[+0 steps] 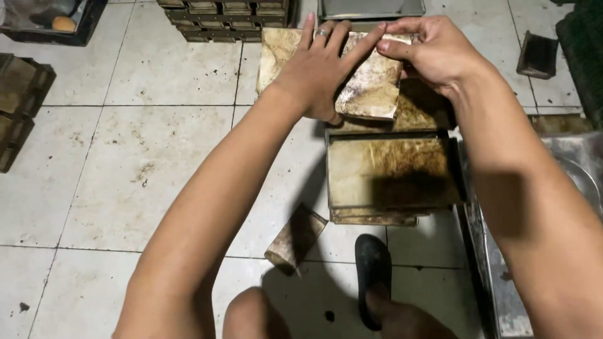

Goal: Organize and place lids on metal bread tins containing dough.

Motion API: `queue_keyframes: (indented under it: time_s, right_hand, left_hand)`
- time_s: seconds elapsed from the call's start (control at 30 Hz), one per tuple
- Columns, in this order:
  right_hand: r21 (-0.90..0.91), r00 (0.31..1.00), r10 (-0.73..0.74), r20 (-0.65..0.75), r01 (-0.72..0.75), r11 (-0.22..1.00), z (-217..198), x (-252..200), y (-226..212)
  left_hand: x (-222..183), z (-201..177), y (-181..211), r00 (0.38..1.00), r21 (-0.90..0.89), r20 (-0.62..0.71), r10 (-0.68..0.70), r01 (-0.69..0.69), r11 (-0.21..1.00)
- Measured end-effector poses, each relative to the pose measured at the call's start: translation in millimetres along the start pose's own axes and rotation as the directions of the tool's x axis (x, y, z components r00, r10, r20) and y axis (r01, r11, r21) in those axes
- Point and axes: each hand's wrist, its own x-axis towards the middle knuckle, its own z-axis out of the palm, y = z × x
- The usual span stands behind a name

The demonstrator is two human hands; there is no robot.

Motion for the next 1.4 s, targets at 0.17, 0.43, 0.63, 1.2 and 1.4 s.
queue_keyframes:
  time_s: [0.17,0.43,0.63,1.2,1.4]
  right_hand:
    - [-0.389,0.997,-0.066,-0.035,0.047,0.920,-10,60,7]
    - [-0.761,0.904,-0.243,0.351,0.427,0.489,-21,155,87]
    - [-0.772,0.916,-0.207,0.345,0.402,0.492,-15,162,89]
    - [-0.770,0.915,-0.224,0.334,0.402,0.496,-18,165,89]
    - [-0.851,0.971,0.012,0.238,0.203,0.484,20,166,56]
  left_hand:
    - [23,25,-69,0.976,-0.047,0.082,-0.201,0.205,0.978]
    - [22,59,-125,0.862,-0.012,0.355,-0.362,0.392,0.920]
    - [38,67,-112,0.863,-0.020,0.396,-0.314,0.349,0.937]
    - [63,78,-120,0.902,0.087,0.357,-0.242,0.225,0.970]
    - [59,75,-120,0.893,0.020,0.380,-0.240,0.251,0.968]
